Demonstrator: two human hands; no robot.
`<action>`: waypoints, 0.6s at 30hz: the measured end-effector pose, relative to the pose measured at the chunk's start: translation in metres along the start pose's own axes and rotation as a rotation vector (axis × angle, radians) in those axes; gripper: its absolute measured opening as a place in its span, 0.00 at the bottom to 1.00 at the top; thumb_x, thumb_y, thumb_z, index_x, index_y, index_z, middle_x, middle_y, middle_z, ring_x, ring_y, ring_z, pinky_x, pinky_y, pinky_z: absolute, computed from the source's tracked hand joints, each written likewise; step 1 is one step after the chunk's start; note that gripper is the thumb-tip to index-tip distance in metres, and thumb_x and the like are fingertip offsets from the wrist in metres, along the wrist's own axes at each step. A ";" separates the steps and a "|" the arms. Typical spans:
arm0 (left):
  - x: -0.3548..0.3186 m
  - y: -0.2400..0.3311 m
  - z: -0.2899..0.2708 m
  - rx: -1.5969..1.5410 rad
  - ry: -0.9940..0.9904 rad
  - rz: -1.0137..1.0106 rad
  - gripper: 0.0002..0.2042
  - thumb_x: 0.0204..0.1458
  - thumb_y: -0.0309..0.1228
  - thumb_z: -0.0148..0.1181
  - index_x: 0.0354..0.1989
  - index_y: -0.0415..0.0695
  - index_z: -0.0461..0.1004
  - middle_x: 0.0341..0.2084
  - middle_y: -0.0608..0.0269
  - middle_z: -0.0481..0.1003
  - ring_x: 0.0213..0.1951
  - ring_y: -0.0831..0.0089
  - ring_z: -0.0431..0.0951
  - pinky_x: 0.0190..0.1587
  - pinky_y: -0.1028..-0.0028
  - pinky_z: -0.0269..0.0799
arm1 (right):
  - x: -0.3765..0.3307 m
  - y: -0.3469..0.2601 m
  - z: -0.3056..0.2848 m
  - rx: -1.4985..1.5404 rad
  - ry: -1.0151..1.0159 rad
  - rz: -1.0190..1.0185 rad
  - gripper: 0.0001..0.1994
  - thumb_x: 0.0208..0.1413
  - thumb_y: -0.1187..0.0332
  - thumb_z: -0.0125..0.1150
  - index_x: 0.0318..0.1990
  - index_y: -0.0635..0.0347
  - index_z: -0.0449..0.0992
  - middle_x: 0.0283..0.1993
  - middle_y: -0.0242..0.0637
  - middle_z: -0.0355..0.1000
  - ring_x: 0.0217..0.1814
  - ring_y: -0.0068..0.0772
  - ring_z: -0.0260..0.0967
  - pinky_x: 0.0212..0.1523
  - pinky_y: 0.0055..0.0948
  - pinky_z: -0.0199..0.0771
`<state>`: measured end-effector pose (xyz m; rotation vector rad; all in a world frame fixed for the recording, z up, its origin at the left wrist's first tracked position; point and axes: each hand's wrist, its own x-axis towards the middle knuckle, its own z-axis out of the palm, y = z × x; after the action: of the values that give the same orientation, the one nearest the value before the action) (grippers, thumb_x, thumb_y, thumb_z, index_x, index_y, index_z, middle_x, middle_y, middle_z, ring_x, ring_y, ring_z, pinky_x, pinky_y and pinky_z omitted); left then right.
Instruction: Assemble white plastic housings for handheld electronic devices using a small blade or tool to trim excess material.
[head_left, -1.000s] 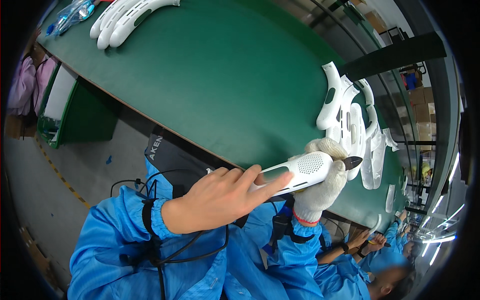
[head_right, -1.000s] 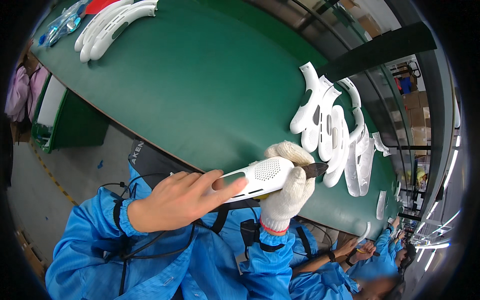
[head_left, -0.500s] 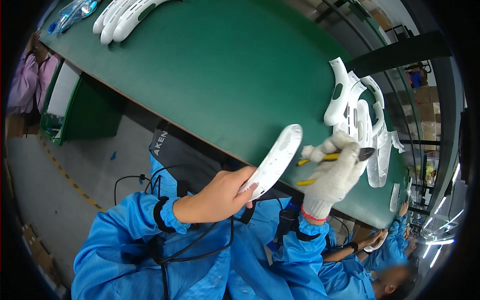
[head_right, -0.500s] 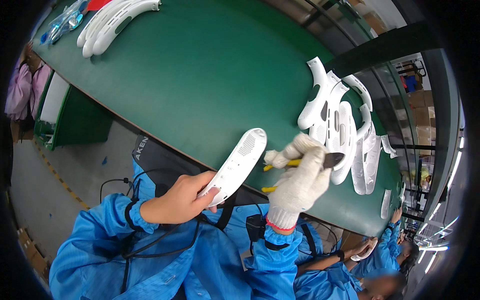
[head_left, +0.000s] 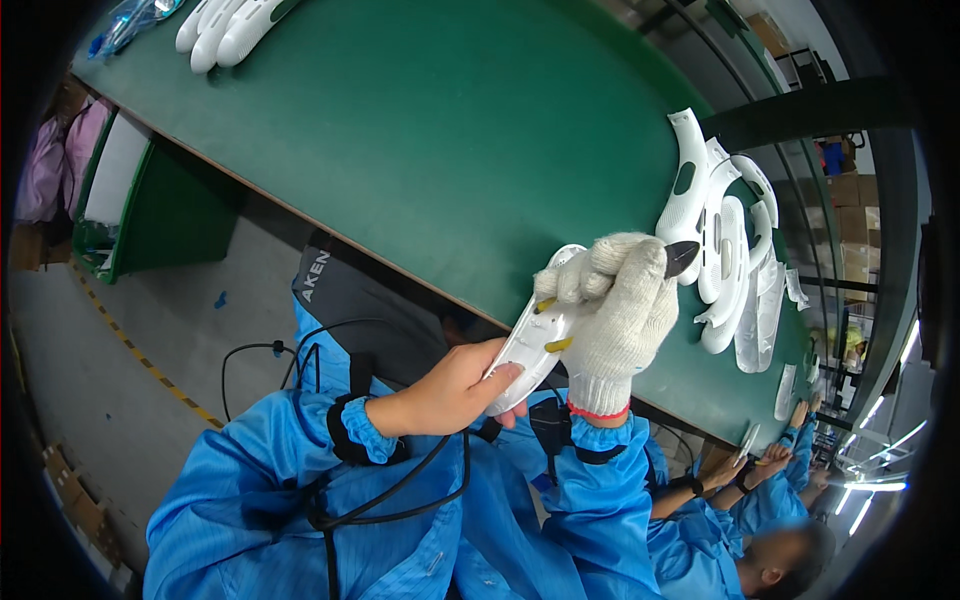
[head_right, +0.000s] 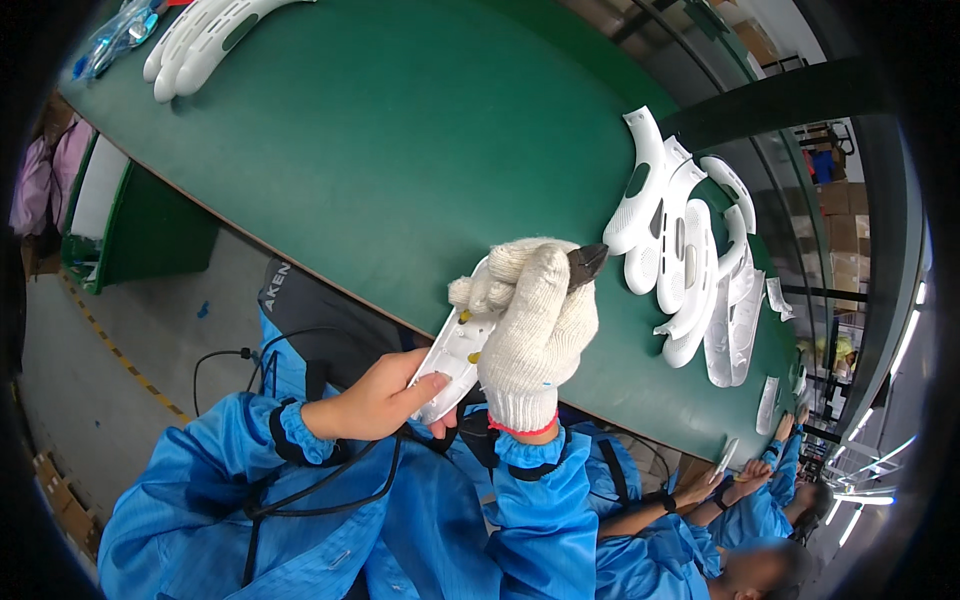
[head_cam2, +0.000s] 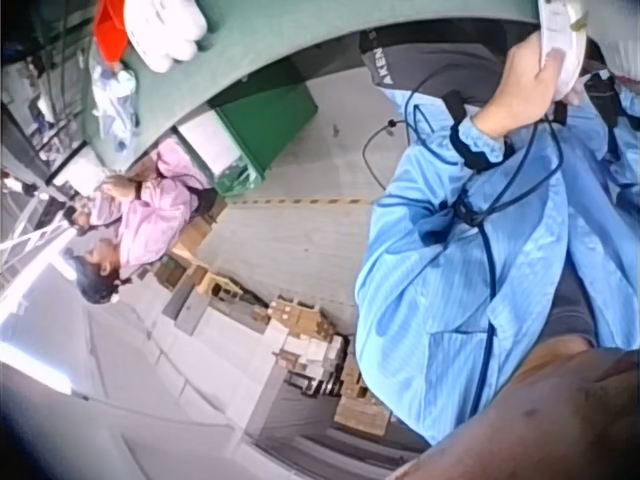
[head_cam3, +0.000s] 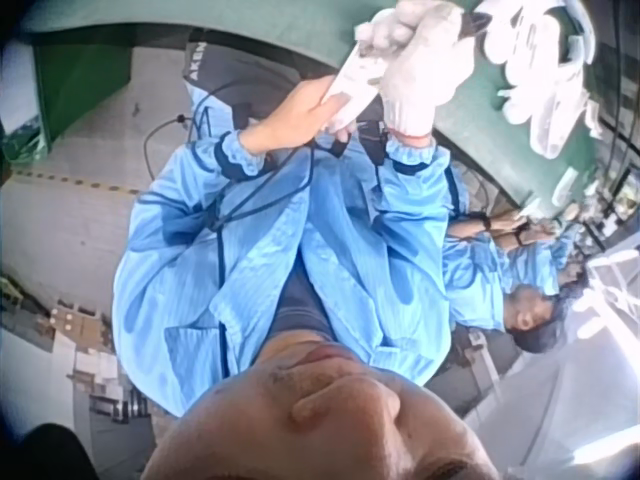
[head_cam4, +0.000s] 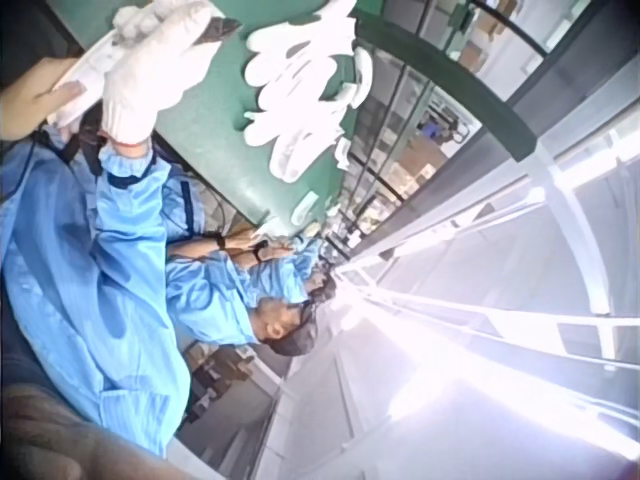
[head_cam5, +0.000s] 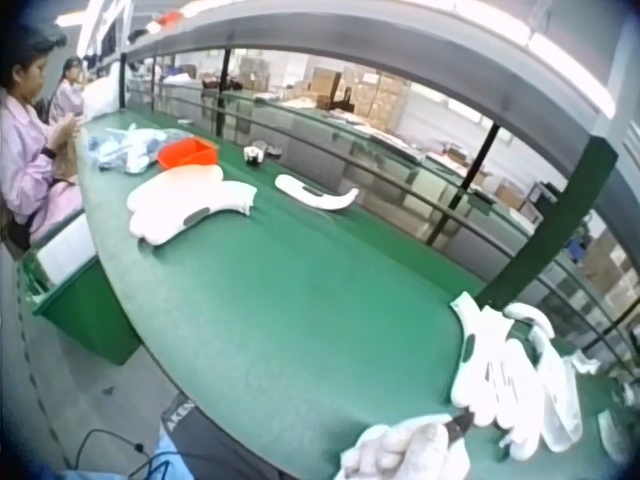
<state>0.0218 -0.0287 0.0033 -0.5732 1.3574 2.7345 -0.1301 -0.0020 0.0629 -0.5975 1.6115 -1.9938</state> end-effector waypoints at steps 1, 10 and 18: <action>0.000 0.000 0.000 -0.003 -0.004 -0.003 0.15 0.69 0.30 0.41 0.57 0.32 0.64 0.33 0.54 0.78 0.31 0.72 0.82 0.37 0.73 0.79 | 0.000 -0.001 0.002 -0.040 0.011 0.018 0.18 0.70 0.57 0.48 0.41 0.68 0.69 0.27 0.42 0.71 0.21 0.33 0.72 0.27 0.33 0.79; 0.001 -0.001 -0.001 -0.051 0.022 0.043 0.14 0.68 0.30 0.42 0.54 0.34 0.67 0.29 0.57 0.78 0.27 0.75 0.80 0.33 0.75 0.77 | 0.001 -0.001 0.004 -0.060 -0.011 0.046 0.17 0.68 0.57 0.51 0.42 0.67 0.68 0.29 0.41 0.71 0.22 0.32 0.72 0.26 0.33 0.78; -0.002 -0.004 0.001 -0.057 0.028 0.029 0.14 0.68 0.29 0.42 0.54 0.32 0.67 0.30 0.57 0.78 0.28 0.75 0.81 0.34 0.74 0.77 | 0.002 -0.002 -0.002 -0.086 -0.052 0.042 0.20 0.70 0.57 0.48 0.36 0.69 0.68 0.21 0.40 0.68 0.20 0.32 0.70 0.24 0.31 0.76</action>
<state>0.0238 -0.0248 0.0014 -0.6024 1.3073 2.8076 -0.1331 -0.0014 0.0641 -0.6365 1.6710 -1.8715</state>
